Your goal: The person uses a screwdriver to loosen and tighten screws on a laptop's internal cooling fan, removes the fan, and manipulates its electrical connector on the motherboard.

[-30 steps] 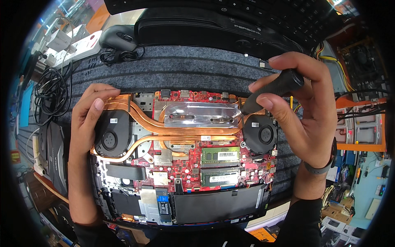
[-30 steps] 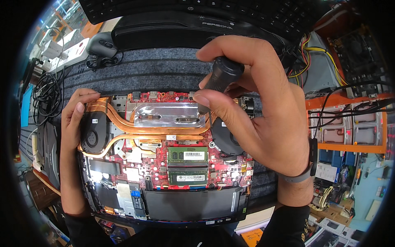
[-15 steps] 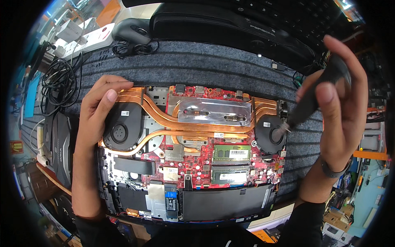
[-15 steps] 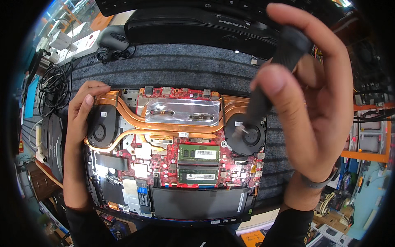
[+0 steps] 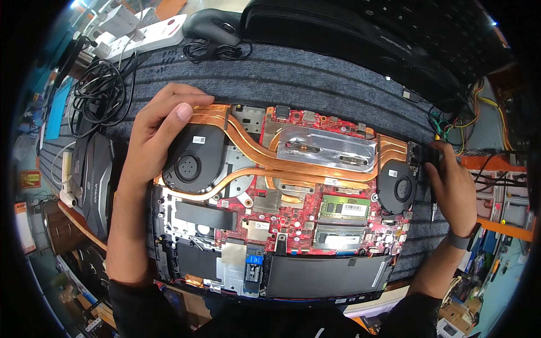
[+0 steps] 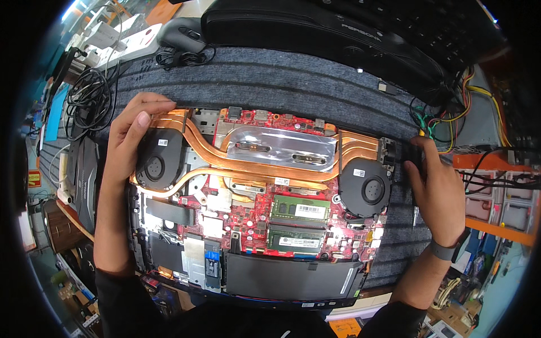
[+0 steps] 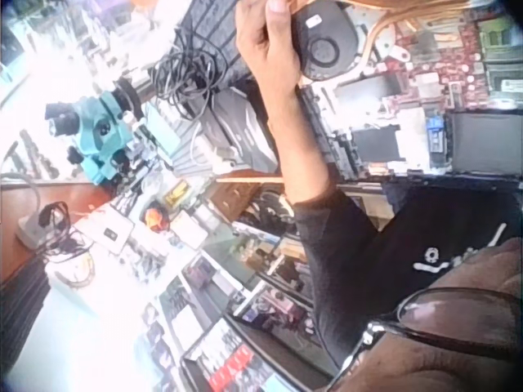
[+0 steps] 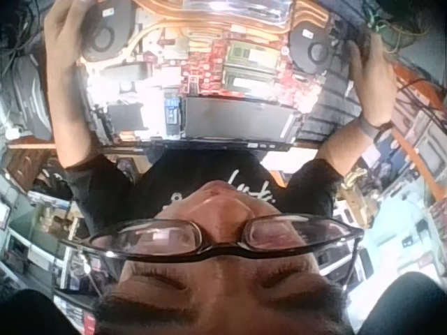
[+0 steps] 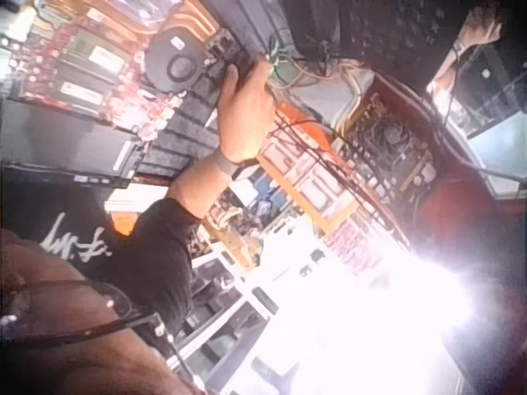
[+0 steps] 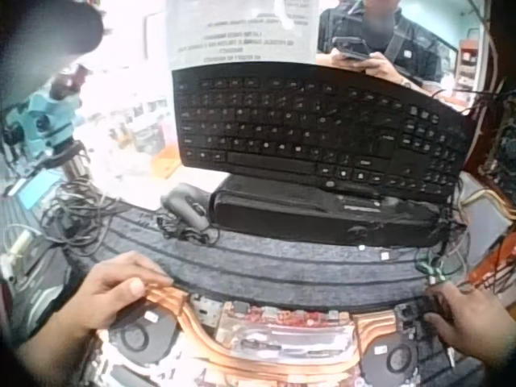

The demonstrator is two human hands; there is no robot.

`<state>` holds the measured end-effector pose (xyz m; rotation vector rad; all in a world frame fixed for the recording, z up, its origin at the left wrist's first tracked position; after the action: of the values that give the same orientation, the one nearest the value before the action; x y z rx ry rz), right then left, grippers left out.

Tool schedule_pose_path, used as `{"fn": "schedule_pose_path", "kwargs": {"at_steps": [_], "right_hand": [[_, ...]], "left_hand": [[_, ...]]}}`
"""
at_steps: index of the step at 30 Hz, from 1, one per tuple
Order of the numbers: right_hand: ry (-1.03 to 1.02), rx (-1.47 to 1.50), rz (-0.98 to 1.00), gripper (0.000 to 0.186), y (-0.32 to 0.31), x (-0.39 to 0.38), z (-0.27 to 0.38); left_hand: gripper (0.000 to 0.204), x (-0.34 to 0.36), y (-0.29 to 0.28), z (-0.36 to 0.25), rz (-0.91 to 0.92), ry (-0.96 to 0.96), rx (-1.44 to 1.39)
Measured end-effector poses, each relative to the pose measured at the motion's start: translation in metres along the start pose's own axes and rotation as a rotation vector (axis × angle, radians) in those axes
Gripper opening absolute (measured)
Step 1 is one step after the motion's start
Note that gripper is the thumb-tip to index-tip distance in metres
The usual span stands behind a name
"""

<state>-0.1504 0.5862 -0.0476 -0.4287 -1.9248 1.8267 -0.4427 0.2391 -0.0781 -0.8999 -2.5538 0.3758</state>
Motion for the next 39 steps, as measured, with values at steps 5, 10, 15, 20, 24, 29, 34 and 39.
{"fn": "schedule_pose_path", "kwargs": {"at_steps": [5, 10, 15, 20, 24, 29, 34, 39], "right_hand": [[-0.012, 0.007, -0.013, 0.040, 0.006, -0.002, -0.006], [-0.020, 0.149, -0.174, 0.036, -0.034, -0.009, 0.013], [-0.265, 0.336, -0.114, 0.028, -0.042, -0.020, 0.060], [-0.383, 0.292, -0.085, 0.032, -0.038, -0.022, 0.073], [-0.349, 0.267, 0.019, 0.035, -0.028, -0.031, 0.067], [-0.368, 0.311, 0.039, 0.040, -0.027, -0.032, 0.066], [-0.424, 0.394, 0.093, 0.046, -0.026, -0.033, 0.061], [-0.476, 0.416, 0.085, 0.053, -0.026, -0.030, 0.055]], "left_hand": [[0.039, 0.000, 0.000, 0.000, -0.008, -0.001, -0.007], [0.039, 0.000, 0.001, 0.002, 0.008, -0.027, 0.004], [0.043, 0.003, 0.001, -0.001, 0.015, 0.020, 0.051], [0.048, 0.000, -0.003, 0.001, 0.029, 0.021, 0.105], [0.049, 0.001, -0.003, 0.008, 0.048, 0.040, 0.147], [0.052, 0.001, -0.006, 0.009, 0.034, 0.014, 0.160], [0.054, 0.001, -0.008, 0.011, 0.034, 0.023, 0.195], [0.056, -0.001, -0.011, 0.018, 0.024, -0.005, 0.183]]}}
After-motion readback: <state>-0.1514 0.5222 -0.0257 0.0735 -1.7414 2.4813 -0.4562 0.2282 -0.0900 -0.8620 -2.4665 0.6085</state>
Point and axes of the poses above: each hand's wrist, its own x-axis towards the middle knuckle, its own y-axis out of the palm, z = x × y, the point moved 10 cm from there along x, towards the middle knuckle, and after that the axes turned 9 degrees about -z, right-handed, at the moved point
